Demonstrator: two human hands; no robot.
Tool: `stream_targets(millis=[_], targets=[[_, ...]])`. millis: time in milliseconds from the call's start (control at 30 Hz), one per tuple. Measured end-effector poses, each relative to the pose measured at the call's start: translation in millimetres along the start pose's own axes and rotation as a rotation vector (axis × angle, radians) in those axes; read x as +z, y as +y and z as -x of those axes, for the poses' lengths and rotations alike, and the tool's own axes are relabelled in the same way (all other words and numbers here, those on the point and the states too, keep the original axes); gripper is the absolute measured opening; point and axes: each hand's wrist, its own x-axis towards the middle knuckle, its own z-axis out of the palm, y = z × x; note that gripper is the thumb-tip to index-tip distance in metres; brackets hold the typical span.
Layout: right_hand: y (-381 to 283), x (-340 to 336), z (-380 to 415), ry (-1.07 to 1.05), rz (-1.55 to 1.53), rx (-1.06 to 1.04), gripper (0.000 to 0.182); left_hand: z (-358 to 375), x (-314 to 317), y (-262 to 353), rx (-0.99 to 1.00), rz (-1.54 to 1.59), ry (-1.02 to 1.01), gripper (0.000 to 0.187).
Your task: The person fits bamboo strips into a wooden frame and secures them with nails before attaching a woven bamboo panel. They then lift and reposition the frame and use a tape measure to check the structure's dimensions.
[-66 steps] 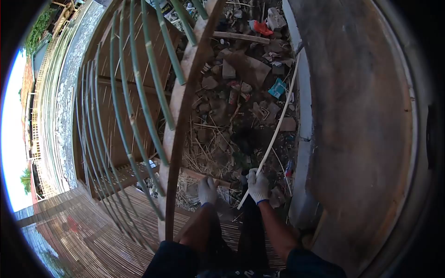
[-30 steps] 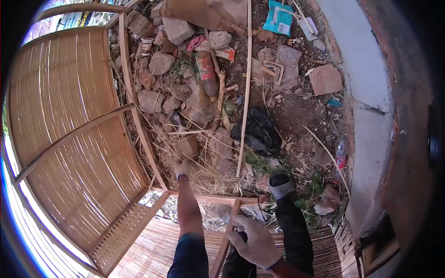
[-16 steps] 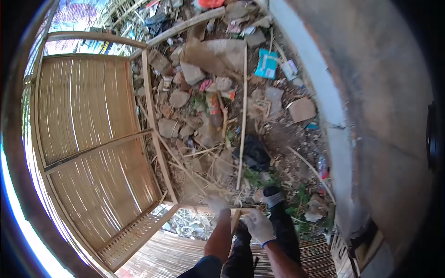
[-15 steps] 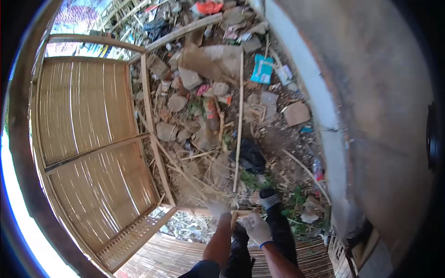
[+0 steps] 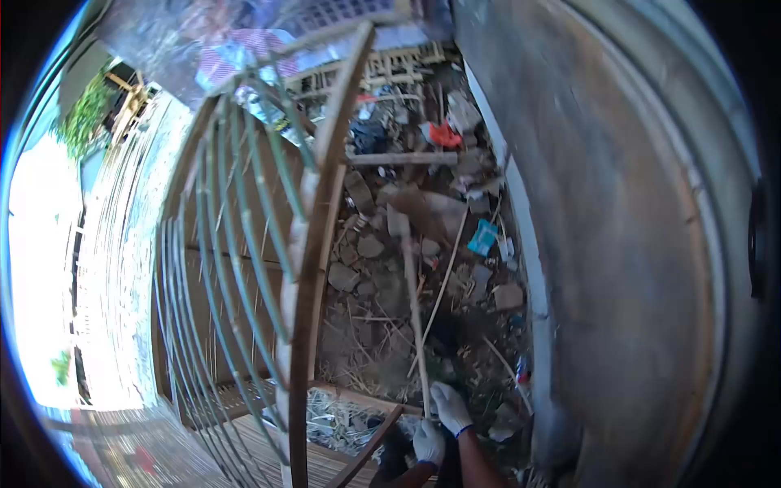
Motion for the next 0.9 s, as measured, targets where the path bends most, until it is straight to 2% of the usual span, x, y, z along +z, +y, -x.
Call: stream_targets(millis=[33,67,100,133,233,333,433,467,533,633,667,700,767,900], targets=[[-18,4,10,0.006,-0.024,-0.009,0.04,14,-9,13,-0.036,-0.03,-0.059,0.052],[-16,8,10,0.013,-0.065,0.056,0.031,27,-21,24,-0.063,-0.029,-0.124,0.053],[-13,7,19,0.062,-0.105,0.029,0.028,37,-37,38,-0.088,-0.028,-0.187,0.055],[-15,7,28,0.105,-0.144,-0.004,0.026,43,-50,42,-0.109,-0.077,-0.256,0.047],[-30,18,61,0.264,-0.296,-0.109,0.026,57,-99,54,0.173,-0.067,-0.543,0.055],[-42,31,85,0.466,-0.379,-0.198,0.038,84,-126,71,0.384,0.041,-0.385,0.038],[-57,51,108,0.602,0.032,-0.341,0.045,104,-141,70,0.527,0.088,-0.266,0.026],[-67,65,118,0.614,0.041,-0.417,0.049,99,-143,65,0.554,0.068,-0.243,0.025],[-94,95,159,0.573,0.077,-0.472,0.051,111,-170,62,0.643,0.11,-0.234,0.025],[-121,129,194,0.5,0.148,-0.639,0.047,120,-204,75,0.577,0.267,-0.292,0.022],[-123,135,194,0.435,0.112,-0.7,0.046,125,-221,81,0.532,0.214,-0.251,0.036],[-127,143,199,0.369,0.078,-0.756,0.044,126,-234,82,0.564,0.265,-0.238,0.032],[-164,181,242,0.306,0.088,-0.748,0.039,127,-258,81,0.618,0.363,-0.212,0.025],[-181,235,251,0.108,0.011,-0.606,0.032,125,-307,75,0.641,0.48,-0.178,0.024]])
